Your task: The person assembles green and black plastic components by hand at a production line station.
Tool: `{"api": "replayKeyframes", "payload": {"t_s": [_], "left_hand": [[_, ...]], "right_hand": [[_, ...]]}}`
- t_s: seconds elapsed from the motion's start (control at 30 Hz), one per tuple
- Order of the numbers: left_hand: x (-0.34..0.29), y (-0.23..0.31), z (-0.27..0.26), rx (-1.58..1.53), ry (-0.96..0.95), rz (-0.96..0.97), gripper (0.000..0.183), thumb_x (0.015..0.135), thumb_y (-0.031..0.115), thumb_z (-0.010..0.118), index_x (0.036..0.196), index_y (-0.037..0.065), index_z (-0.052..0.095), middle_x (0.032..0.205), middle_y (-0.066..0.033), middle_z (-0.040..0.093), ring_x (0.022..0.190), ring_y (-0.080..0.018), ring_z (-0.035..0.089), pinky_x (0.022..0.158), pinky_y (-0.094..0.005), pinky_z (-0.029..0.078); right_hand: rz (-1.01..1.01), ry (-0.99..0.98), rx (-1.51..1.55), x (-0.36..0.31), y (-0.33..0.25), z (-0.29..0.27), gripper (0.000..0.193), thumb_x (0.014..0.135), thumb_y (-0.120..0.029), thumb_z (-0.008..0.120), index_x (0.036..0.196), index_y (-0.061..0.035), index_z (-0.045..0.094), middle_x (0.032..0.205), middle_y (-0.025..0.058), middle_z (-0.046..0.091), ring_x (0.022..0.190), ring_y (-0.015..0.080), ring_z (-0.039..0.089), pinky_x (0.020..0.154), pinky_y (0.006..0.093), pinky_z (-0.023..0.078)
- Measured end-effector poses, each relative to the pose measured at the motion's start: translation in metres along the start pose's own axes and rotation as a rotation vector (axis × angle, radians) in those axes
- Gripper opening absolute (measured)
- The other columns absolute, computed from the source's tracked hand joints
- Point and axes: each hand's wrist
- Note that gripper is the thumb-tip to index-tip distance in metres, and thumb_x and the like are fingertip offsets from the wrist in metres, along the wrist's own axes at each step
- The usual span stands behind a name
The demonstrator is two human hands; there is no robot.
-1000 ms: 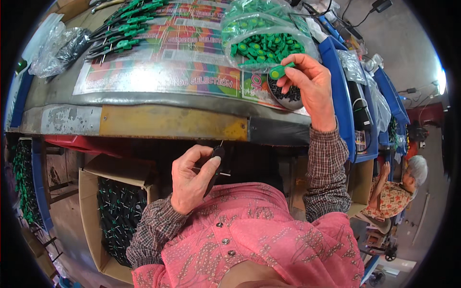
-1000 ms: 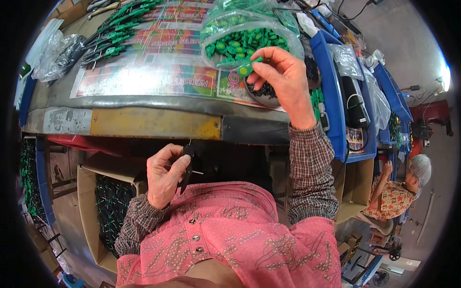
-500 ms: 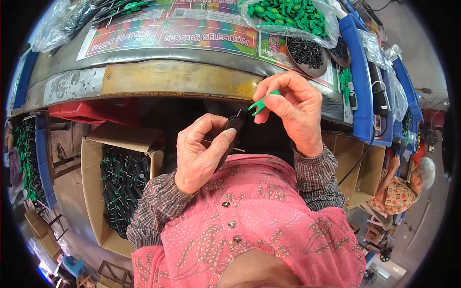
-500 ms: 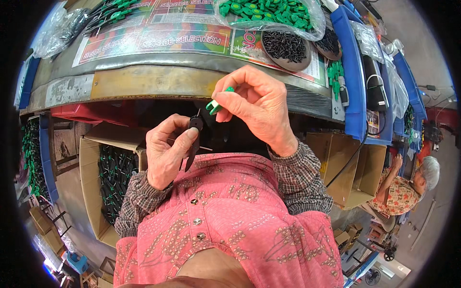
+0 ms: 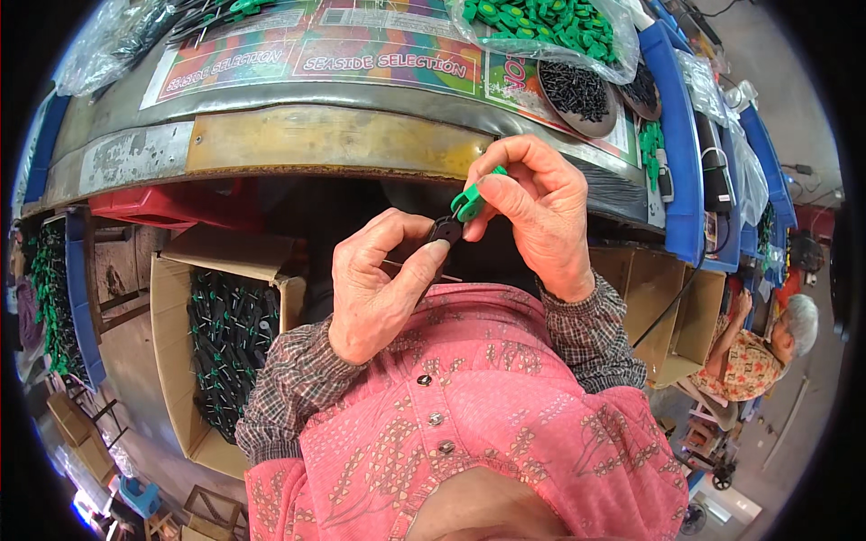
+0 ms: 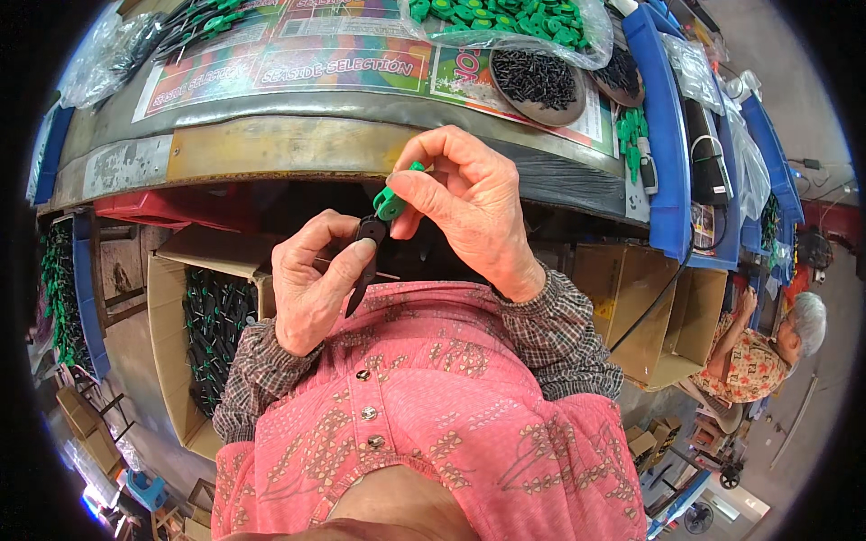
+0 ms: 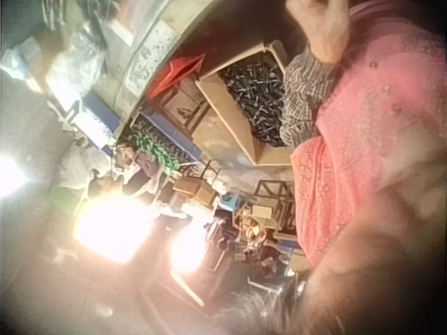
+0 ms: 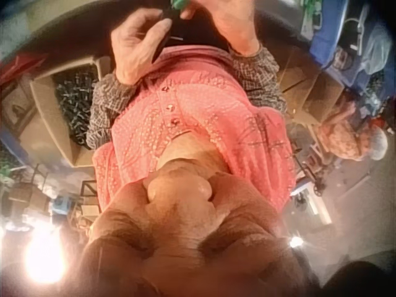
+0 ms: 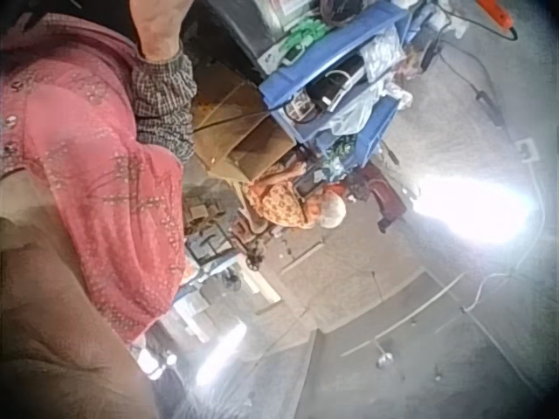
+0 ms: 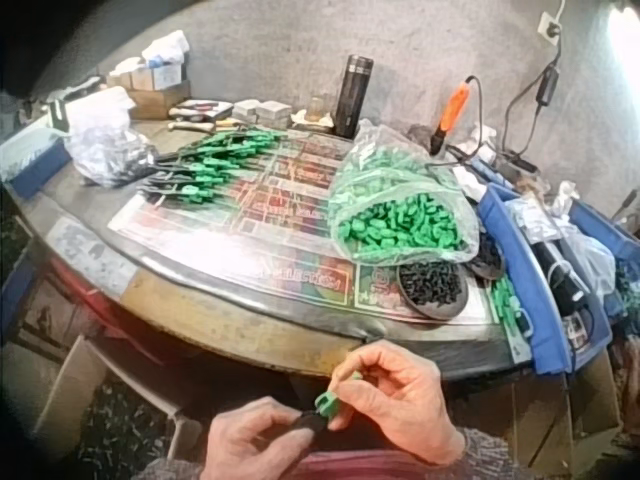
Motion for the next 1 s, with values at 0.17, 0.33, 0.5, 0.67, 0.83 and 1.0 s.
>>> {"api": "replayKeyframes", "payload": {"t_s": [0.17, 0.33, 0.5, 0.67, 0.83, 1.0], "left_hand": [[0.0027, -0.0051, -0.0025, 0.039, -0.020, 0.067, 0.007, 0.083, 0.001, 0.066, 0.089, -0.002, 0.065, 0.073, -0.0045, 0.057, 0.065, -0.0095, 0.054, 0.058, -0.0244, 0.043], [0.0033, -0.0072, -0.0051, 0.077, -0.040, 0.106, 0.007, 0.082, 0.002, 0.067, 0.088, -0.002, 0.065, 0.071, -0.0056, 0.058, 0.064, -0.0114, 0.054, 0.058, -0.0258, 0.043], [0.0035, -0.0059, -0.0082, 0.098, -0.053, 0.117, 0.008, 0.082, 0.001, 0.067, 0.089, -0.002, 0.065, 0.071, -0.0063, 0.058, 0.063, -0.0126, 0.055, 0.058, -0.0264, 0.043], [0.0010, -0.0080, -0.0085, 0.161, -0.035, 0.169, 0.009, 0.081, 0.001, 0.067, 0.090, -0.002, 0.065, 0.071, -0.0074, 0.058, 0.063, -0.0145, 0.055, 0.057, -0.0274, 0.044], [0.0014, -0.0057, -0.0083, 0.178, -0.054, 0.184, 0.009, 0.081, 0.001, 0.067, 0.090, -0.002, 0.065, 0.071, -0.0083, 0.059, 0.063, -0.0158, 0.056, 0.057, -0.0280, 0.044], [-0.0001, -0.0104, -0.0071, 0.186, -0.048, 0.168, 0.010, 0.080, 0.000, 0.068, 0.090, -0.003, 0.065, 0.071, -0.0090, 0.059, 0.062, -0.0170, 0.057, 0.057, -0.0285, 0.044]], "right_hand": [[0.075, -0.030, -0.003, -0.0001, 0.0033, -0.0058, 0.017, 0.092, -0.010, 0.066, 0.098, 0.0045, 0.061, 0.080, 0.0084, 0.065, 0.060, 0.0145, 0.064, 0.054, 0.0247, 0.054], [0.095, -0.043, -0.006, 0.0002, 0.0039, -0.0067, 0.017, 0.091, -0.011, 0.067, 0.096, 0.0044, 0.063, 0.079, 0.0090, 0.066, 0.058, 0.0154, 0.064, 0.053, 0.0251, 0.053], [0.127, -0.059, 0.057, 0.0007, 0.0058, -0.0071, 0.016, 0.090, -0.011, 0.067, 0.095, 0.0041, 0.064, 0.078, 0.0097, 0.066, 0.058, 0.0162, 0.065, 0.052, 0.0254, 0.053], [0.097, -0.063, -0.005, -0.0007, 0.0072, -0.0071, 0.015, 0.090, -0.010, 0.067, 0.094, 0.0039, 0.064, 0.078, 0.0102, 0.066, 0.057, 0.0164, 0.065, 0.051, 0.0252, 0.053], [0.136, -0.077, 0.063, -0.0016, 0.0085, -0.0088, 0.014, 0.091, -0.009, 0.066, 0.093, 0.0037, 0.064, 0.078, 0.0104, 0.066, 0.057, 0.0161, 0.065, 0.050, 0.0250, 0.053], [0.137, -0.074, 0.041, -0.0035, 0.0082, -0.0092, 0.013, 0.090, -0.009, 0.066, 0.093, 0.0036, 0.064, 0.077, 0.0104, 0.066, 0.057, 0.0161, 0.065, 0.050, 0.0251, 0.053]]}}
Point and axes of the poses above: each hand's wrist, its own x-axis towards the middle knuckle, its own z-axis out of the palm, y = z × x
